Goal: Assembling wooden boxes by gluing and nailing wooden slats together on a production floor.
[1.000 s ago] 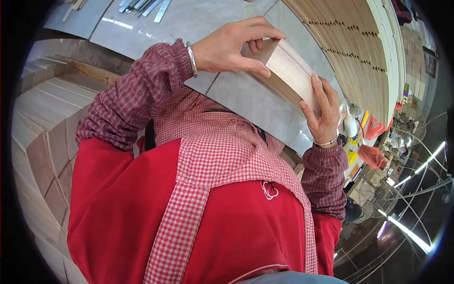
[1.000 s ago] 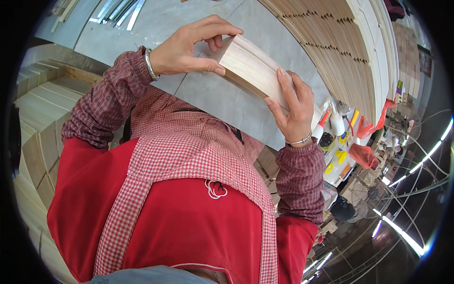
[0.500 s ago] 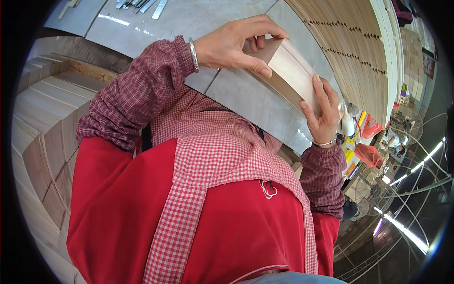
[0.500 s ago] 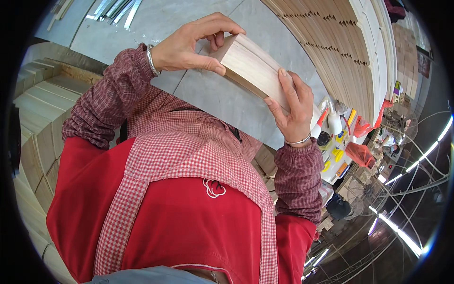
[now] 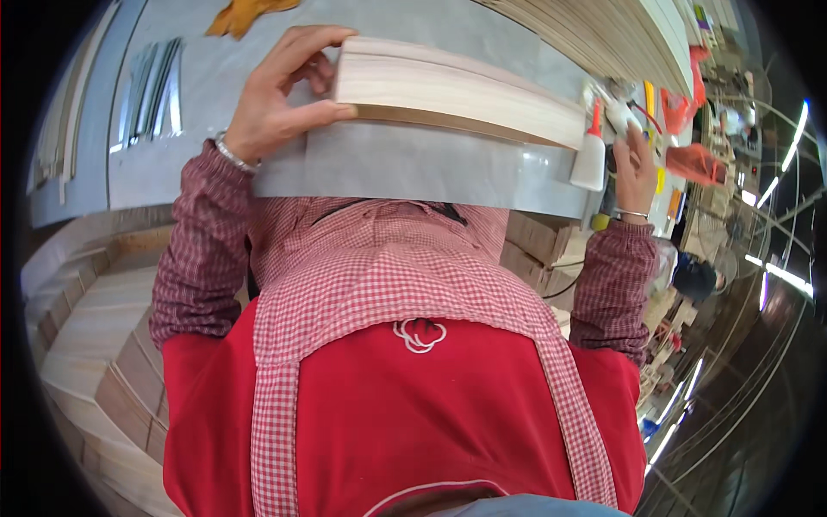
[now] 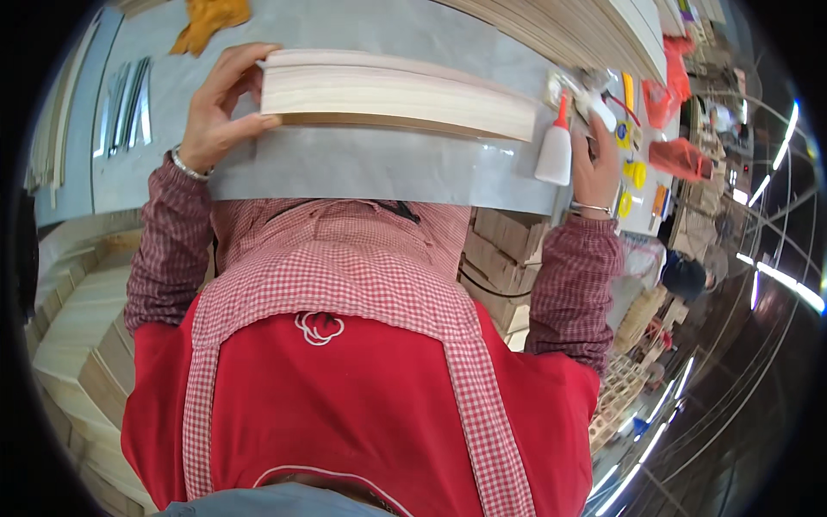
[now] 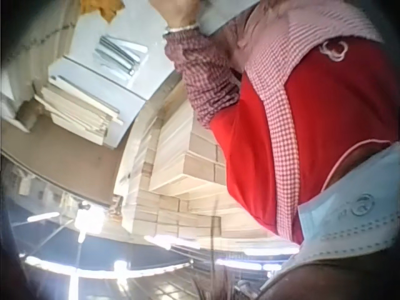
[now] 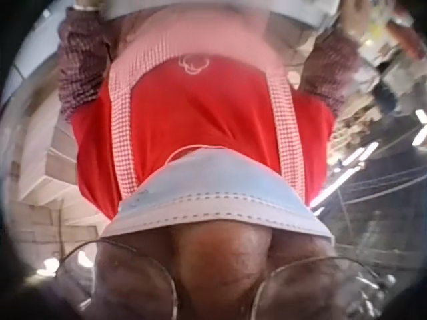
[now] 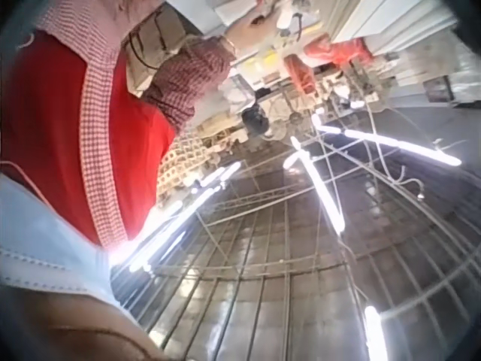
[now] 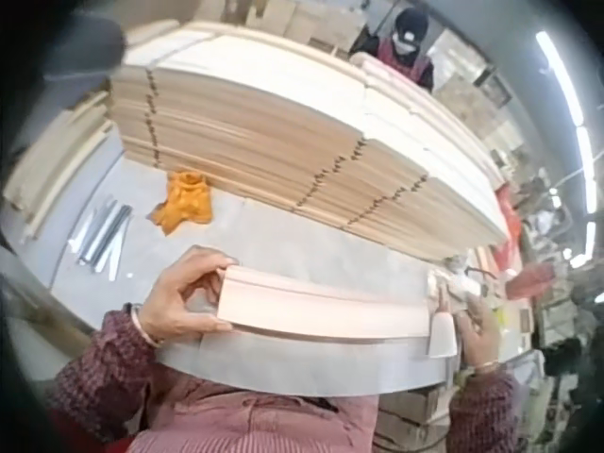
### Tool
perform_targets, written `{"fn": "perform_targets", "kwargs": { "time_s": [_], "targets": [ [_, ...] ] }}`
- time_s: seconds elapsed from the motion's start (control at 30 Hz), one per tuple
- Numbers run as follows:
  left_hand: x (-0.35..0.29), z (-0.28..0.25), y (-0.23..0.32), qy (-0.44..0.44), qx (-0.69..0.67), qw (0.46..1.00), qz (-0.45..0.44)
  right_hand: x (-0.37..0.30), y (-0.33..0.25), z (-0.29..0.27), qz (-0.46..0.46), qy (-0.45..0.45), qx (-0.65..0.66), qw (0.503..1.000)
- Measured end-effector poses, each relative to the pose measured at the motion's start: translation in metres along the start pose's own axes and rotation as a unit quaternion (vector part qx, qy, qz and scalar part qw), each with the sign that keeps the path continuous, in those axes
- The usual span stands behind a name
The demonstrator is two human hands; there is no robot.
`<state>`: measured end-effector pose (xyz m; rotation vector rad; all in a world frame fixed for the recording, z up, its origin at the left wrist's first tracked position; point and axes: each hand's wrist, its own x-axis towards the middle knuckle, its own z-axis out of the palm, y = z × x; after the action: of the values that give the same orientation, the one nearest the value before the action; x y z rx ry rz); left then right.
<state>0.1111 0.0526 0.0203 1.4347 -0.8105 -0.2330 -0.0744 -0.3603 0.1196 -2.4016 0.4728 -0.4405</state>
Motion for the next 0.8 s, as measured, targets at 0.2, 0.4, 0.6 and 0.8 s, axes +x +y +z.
{"fn": "perform_targets", "kwargs": {
  "time_s": [0.2,0.4,0.6,0.8],
  "targets": [
    [0.003,-0.004,-0.003,-0.007,0.014,1.000,-0.007,-0.069,0.136,-0.067,0.296,-0.034,-0.293,0.909],
    [-0.001,-0.005,-0.005,0.000,0.065,0.998,0.005,-0.069,0.202,-0.058,0.253,0.003,-0.360,0.898],
    [-0.001,-0.007,0.001,-0.005,0.081,0.997,-0.012,-0.045,0.127,-0.069,0.308,-0.005,-0.209,0.928],
    [-0.003,-0.003,-0.005,0.027,0.048,0.998,0.026,-0.029,-0.028,-0.092,0.367,-0.033,-0.073,0.927]
  ]
}}
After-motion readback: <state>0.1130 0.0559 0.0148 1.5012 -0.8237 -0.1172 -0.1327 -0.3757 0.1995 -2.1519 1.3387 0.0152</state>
